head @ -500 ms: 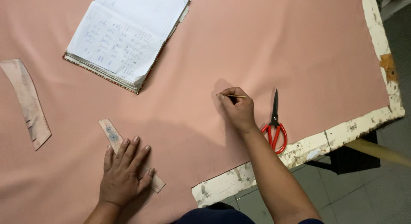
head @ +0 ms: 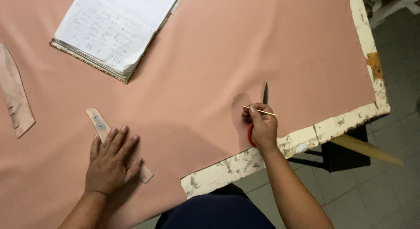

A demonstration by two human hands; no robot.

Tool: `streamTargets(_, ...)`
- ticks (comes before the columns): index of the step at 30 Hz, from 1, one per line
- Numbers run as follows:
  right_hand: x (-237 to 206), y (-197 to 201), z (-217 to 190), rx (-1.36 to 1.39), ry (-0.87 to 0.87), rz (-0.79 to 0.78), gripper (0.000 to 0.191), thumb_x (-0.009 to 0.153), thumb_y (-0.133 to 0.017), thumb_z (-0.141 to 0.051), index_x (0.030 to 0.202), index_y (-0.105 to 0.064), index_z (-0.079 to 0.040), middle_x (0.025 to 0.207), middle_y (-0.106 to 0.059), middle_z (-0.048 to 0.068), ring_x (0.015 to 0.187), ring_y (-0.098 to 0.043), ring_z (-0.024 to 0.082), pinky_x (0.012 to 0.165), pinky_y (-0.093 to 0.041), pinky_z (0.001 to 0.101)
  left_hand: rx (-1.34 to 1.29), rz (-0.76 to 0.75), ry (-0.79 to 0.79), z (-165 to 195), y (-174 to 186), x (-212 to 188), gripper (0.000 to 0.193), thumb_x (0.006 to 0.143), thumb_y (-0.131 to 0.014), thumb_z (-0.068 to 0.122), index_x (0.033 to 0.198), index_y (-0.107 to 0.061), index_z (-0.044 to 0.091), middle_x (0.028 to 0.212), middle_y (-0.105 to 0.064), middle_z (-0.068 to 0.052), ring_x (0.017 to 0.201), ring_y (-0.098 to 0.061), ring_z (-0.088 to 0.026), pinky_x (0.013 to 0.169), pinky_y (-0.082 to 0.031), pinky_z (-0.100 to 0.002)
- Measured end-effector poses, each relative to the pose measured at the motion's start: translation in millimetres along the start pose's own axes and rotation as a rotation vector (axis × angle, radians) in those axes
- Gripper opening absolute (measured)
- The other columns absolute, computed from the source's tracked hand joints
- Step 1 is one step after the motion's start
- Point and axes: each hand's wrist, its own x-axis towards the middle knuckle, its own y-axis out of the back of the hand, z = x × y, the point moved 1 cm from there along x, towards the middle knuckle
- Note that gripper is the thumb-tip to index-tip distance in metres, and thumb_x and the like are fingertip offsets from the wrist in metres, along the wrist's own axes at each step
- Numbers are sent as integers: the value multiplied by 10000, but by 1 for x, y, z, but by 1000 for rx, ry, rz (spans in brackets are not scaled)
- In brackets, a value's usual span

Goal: The person marks a large piece of pink fabric on a table using a small wooden ruler and a pencil. They repeatedly position the ruler along the fabric and draw straight lines, creating a series of parallel markings. A notebook and scissors are visible on the table but are not used during the clip.

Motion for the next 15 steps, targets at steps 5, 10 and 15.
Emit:
streamTargets(5,-11,41,-2,-44,55,30,80,1053,-573,-86,1079,-592,-13,1001,-717,98,893,-693,133,845,-592,290,43,-27,19,-1,-5,-4,679,897,-478,609,1491,-488,279,1642,-379,-57,1535,-313,-238,1306,-101,-518)
streamTargets(10,-47,66,3,-313,19,-62,73,950,-678,-38,1015,-651,-20,938,-708,73,844,-667,109,774,-559,260,31,-17,10,3,-7,-11,676,913,-468,617,1497,-492,277,1652,-378,-65,1549,-313,-241,1317,-114,-525)
streamTargets(15,-86,72,15,-410,81,-148,96,918,-724,-30,967,-643,-39,941,-690,20,834,-632,81,743,-538,235,25,-4,-2,5,-4,-7,671,934,-471,603,1516,-488,270,1660,-390,-74,1559,-320,-252,1325,-125,-536)
